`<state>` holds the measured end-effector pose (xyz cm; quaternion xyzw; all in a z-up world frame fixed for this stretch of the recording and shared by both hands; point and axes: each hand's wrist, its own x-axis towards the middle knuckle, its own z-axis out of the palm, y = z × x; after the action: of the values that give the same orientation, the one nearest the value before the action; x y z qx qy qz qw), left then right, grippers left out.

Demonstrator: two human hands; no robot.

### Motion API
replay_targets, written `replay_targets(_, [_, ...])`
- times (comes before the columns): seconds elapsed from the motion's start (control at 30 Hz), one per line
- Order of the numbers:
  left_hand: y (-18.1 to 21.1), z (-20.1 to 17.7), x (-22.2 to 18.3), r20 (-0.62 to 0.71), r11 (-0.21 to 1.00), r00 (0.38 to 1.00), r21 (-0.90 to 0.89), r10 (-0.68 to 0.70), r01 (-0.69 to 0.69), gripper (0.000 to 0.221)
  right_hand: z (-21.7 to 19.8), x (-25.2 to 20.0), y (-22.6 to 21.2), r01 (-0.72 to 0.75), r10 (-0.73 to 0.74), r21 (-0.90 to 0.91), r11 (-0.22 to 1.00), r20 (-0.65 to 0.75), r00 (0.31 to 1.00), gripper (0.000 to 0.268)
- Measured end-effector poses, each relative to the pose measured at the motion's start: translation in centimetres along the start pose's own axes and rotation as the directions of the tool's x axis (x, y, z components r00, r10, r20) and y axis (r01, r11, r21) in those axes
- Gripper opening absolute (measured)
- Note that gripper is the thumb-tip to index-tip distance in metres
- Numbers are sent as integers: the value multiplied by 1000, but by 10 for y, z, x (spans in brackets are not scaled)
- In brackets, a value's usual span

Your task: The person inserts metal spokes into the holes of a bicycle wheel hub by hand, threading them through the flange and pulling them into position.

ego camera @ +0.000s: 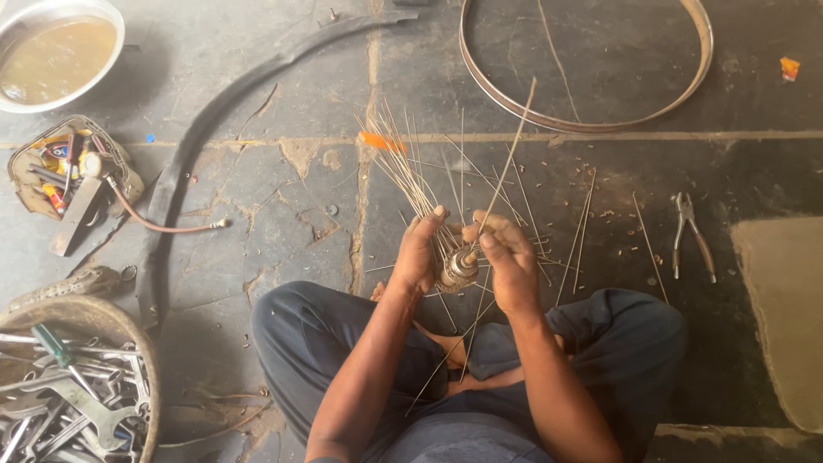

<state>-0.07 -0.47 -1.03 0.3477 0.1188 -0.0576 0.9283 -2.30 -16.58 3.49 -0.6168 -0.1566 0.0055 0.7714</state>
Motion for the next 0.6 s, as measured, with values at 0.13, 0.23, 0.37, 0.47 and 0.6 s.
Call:
replay_targets(0.13, [-1,0,-2,-10,998,998,5,-61,61,54,3,1,9,131,-132,-26,991,-36,991,15])
replay_targets(0.23, [-3,4,-5,19,996,996,12,-88,87,57,2,2,8,25,-59,-272,962,-116,992,14])
replay_targets(0.37, [-5,5,-2,-28,995,995,-2,-95,95,57,-3,5,8,-74,49,-153,985,-157,986,13])
replay_targets(0.47, [-4,4,-2,-124,999,992,38,-34,39,58,-13,5,13,37,-45,-156,987,-47,998,12])
replay_targets(0.6, [9,0,-4,-53,991,998,133,15,-8,61,-23,7,15,77,-65,-207,975,63,996,13])
